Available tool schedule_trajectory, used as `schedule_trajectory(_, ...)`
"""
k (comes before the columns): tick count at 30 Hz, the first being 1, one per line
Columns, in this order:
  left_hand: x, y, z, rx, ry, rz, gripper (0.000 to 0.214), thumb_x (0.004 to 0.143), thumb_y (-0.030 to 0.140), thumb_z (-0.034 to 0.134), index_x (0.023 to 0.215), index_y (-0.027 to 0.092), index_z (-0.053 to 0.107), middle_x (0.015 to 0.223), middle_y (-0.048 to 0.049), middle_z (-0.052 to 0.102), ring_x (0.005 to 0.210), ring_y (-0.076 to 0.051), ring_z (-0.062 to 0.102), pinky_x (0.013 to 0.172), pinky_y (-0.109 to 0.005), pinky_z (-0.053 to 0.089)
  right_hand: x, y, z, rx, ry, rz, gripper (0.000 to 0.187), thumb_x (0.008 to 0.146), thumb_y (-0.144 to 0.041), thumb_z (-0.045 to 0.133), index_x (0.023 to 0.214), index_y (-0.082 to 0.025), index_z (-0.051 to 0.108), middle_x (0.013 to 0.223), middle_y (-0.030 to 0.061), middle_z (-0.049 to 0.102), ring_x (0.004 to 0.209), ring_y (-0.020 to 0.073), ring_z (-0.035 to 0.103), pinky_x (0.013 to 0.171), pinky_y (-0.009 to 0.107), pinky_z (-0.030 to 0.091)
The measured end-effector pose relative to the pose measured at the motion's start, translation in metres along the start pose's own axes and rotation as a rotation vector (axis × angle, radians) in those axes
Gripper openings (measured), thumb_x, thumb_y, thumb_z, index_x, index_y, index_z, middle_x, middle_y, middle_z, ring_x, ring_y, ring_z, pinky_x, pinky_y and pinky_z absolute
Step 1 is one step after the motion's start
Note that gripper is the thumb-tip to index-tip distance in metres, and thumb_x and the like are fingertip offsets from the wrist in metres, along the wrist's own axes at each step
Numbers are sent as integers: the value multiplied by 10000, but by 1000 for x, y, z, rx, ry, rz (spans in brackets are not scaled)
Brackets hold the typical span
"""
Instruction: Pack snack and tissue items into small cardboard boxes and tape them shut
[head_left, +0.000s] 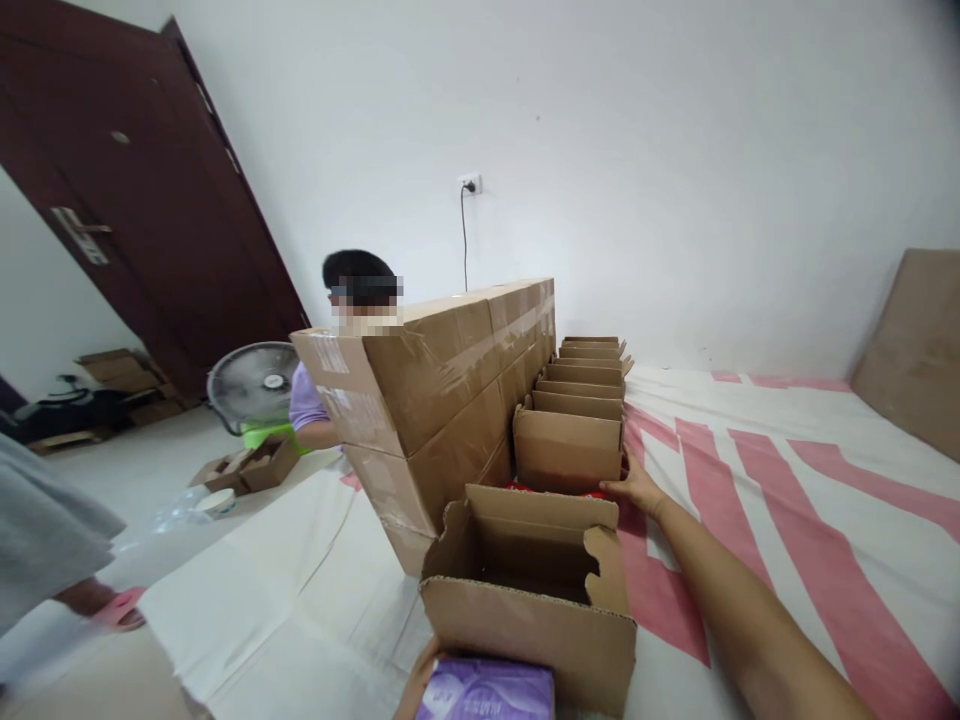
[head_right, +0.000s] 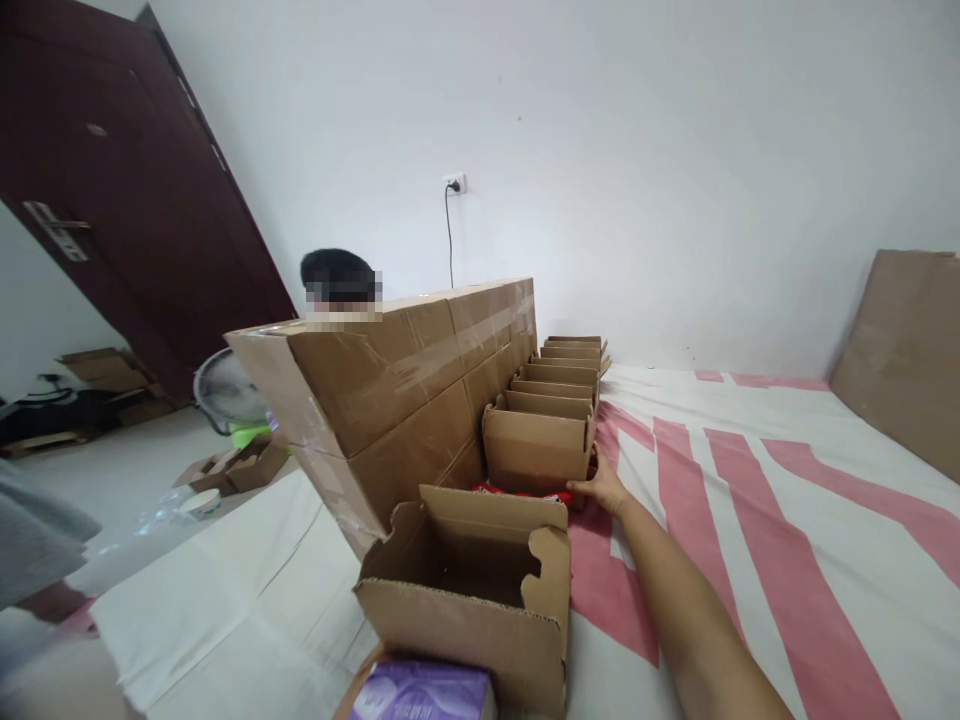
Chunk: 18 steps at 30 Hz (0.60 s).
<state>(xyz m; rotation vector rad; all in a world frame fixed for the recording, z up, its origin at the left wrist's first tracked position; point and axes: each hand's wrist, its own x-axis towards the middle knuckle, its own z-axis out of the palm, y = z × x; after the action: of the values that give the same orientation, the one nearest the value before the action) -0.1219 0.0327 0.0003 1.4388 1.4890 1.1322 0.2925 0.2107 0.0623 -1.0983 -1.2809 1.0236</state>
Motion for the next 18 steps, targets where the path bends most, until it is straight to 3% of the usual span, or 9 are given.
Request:
schedule_trajectory(5, 7, 15, 13, 9, -53, 87, 878, 463, 747, 769, 1224, 326, 647, 984, -75, 782, 1091, -451, 667, 888, -578, 595, 5, 4, 5, 17, 9, 8, 1312, 437, -377, 895, 1523, -238, 171, 1508, 199, 417, 1265, 378, 533, 1034, 535, 451)
schedule_trajectory(12, 1, 6, 12, -64, 13, 8, 943, 446, 774, 773, 1266, 333, 627, 1065, -78, 765, 1177, -456, 617, 947, -627, 554, -7, 0, 3, -12, 69, 56, 1071, 479, -397, 898, 1419, -251, 406, 1315, 143, 621, 1220, 354, 571, 1035, 503, 459)
schedule_trajectory(18, -26, 11, 3, -64, -36, 60, 931, 464, 759, 784, 1261, 302, 635, 1093, -82, 760, 1234, -451, 584, 1059, -615, 482, -41, -4, -1, -76, 83, 204, 648, 647, -576, 764, 1142, -199, 584, 942, 118, 729, 824, 275, 708, 692, 392, 565)
